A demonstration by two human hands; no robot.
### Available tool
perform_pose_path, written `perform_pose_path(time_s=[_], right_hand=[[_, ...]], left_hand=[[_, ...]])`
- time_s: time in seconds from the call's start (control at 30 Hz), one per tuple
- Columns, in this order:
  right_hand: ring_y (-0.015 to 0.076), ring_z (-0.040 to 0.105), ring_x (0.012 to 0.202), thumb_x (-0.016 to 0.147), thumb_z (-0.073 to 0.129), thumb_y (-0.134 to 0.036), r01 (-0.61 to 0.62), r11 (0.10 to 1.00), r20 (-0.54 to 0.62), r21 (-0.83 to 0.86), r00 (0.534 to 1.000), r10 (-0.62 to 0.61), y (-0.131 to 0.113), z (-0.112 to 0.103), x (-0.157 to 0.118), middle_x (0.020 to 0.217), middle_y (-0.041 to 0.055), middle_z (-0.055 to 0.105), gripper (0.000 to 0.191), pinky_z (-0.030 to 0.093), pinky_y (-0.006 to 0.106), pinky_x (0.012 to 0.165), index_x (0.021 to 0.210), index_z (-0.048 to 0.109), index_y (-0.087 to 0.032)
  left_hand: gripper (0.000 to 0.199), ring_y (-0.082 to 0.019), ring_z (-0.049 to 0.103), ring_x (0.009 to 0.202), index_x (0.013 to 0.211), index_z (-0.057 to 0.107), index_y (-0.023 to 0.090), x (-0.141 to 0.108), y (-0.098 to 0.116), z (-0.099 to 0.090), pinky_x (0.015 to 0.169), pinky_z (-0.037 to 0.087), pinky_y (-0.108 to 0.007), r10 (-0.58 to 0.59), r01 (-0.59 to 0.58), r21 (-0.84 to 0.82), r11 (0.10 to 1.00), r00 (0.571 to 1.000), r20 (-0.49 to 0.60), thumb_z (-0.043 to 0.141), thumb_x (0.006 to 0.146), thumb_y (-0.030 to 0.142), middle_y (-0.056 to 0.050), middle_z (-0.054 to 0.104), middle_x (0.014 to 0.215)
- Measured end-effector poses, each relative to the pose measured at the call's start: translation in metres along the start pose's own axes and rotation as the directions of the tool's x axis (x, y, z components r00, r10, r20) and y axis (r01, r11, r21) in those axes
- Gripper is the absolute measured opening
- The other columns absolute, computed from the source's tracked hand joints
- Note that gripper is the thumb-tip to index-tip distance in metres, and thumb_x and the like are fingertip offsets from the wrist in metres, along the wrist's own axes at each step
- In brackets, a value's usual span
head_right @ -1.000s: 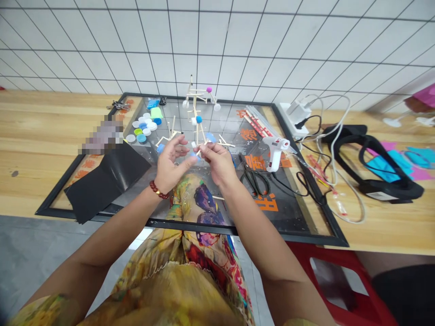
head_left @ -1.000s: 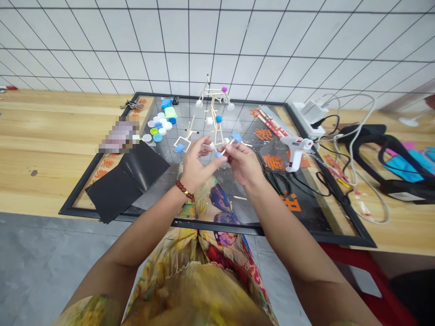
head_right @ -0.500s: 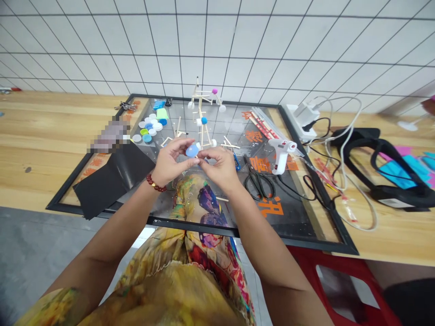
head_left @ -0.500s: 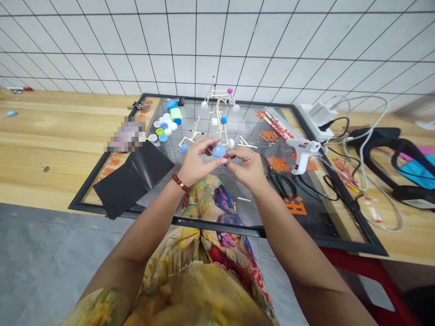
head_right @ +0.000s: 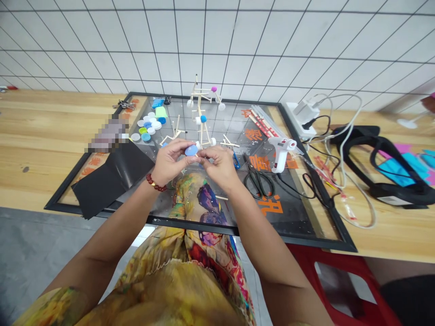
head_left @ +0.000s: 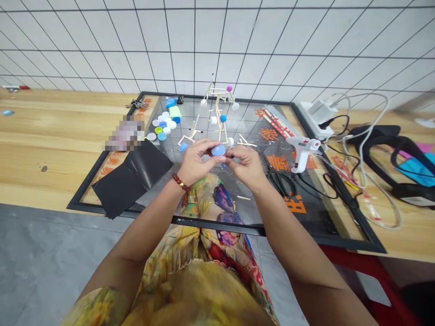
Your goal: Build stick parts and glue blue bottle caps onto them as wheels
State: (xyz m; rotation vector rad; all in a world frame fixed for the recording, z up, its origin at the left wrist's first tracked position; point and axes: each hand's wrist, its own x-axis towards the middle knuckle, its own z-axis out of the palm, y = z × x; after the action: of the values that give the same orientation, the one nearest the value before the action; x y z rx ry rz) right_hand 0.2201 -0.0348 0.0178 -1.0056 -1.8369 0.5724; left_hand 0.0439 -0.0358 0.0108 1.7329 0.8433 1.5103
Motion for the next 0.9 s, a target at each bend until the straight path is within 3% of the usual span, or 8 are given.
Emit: perform_pose_path(time_s=[0.27,0.37,0.43,0.5,0.6,0.73,0.9], right_hand=[[0.0204,0.064,0.075,0.082,0.073,-0.047,-0.028,0.999,-0.046,-0.027,0.999,0.026,-0.003,0.0,-0.003,0.073,0.0041,0.074,0.026,0.045,0.036,0.078,0.071,0.076,-0.023],[0.0206,0.064,0.077,0.081,0.075,-0.044,-0.039,0.999,-0.05,-0.031,0.998,0.038,-0.005,0.0,-0.004,0.074,0.0046,0.075,0.023,0.046,0.036,0.081,0.072,0.076,-0.024],[0.0206,0.065,0.078,0.081,0.075,-0.042,-0.044,0.999,-0.056,-0.013,0.998,0.043,-0.006,0.0,-0.003,0.076,0.0044,0.076,0.019,0.047,0.036,0.081,0.073,0.077,-0.024],[0.0201,0.065,0.077,0.08,0.075,-0.039,-0.037,0.999,-0.054,0.028,0.998,0.038,-0.009,-0.001,-0.003,0.077,0.0039,0.076,0.015,0.048,0.037,0.081,0.074,0.078,-0.025],[0.0186,0.064,0.072,0.076,0.075,-0.034,-0.063,0.989,-0.018,0.132,0.998,0.066,-0.014,-0.003,-0.002,0.076,0.0031,0.076,0.011,0.049,0.035,0.077,0.074,0.079,-0.024],[0.016,0.061,0.064,0.073,0.076,-0.036,-0.245,0.928,0.096,0.282,0.969,0.227,-0.023,-0.005,-0.002,0.065,0.0019,0.071,0.017,0.047,0.031,0.066,0.069,0.078,-0.02],[0.0134,0.057,0.057,0.068,0.078,-0.039,-0.423,0.819,0.204,0.386,0.906,0.372,-0.028,-0.005,-0.001,0.056,0.0003,0.064,0.022,0.046,0.029,0.062,0.065,0.074,-0.017]], left_hand=[[0.044,-0.017,0.063,0.088,0.101,0.079,0.021,0.003,0.004,-0.002,0.079,0.053,-0.032,-0.069,0.069,-0.052,0.996,0.998,0.001,0.09,0.063,0.041,-0.006,0.068,0.098],[0.042,-0.016,0.063,0.088,0.096,0.08,0.023,0.004,0.005,-0.002,0.08,0.051,-0.031,-0.147,0.143,-0.144,0.979,0.989,-0.02,0.092,0.06,0.042,-0.004,0.069,0.098],[0.039,-0.015,0.063,0.087,0.095,0.08,0.025,0.004,0.006,-0.003,0.082,0.051,-0.03,-0.262,0.257,-0.296,0.92,0.965,0.025,0.091,0.061,0.042,-0.003,0.07,0.096],[0.04,-0.014,0.063,0.087,0.097,0.08,0.025,0.004,0.007,-0.005,0.084,0.05,-0.03,-0.373,0.394,-0.446,0.803,0.917,0.14,0.091,0.062,0.04,-0.001,0.071,0.093],[0.043,-0.013,0.064,0.088,0.099,0.079,0.025,0.005,0.008,-0.009,0.087,0.049,-0.029,-0.439,0.521,-0.541,0.66,0.852,0.285,0.093,0.059,0.033,0.0,0.072,0.089],[0.043,-0.015,0.067,0.095,0.102,0.077,0.023,0.004,0.006,-0.013,0.092,0.05,-0.032,-0.471,0.591,-0.551,0.59,0.806,0.36,0.091,0.062,0.033,-0.002,0.073,0.095],[0.045,-0.018,0.069,0.09,0.096,0.075,0.022,0.003,-0.004,-0.013,0.087,0.055,-0.035,-0.477,0.647,-0.538,0.541,0.762,0.437,0.091,0.06,0.045,-0.004,0.072,0.093]])
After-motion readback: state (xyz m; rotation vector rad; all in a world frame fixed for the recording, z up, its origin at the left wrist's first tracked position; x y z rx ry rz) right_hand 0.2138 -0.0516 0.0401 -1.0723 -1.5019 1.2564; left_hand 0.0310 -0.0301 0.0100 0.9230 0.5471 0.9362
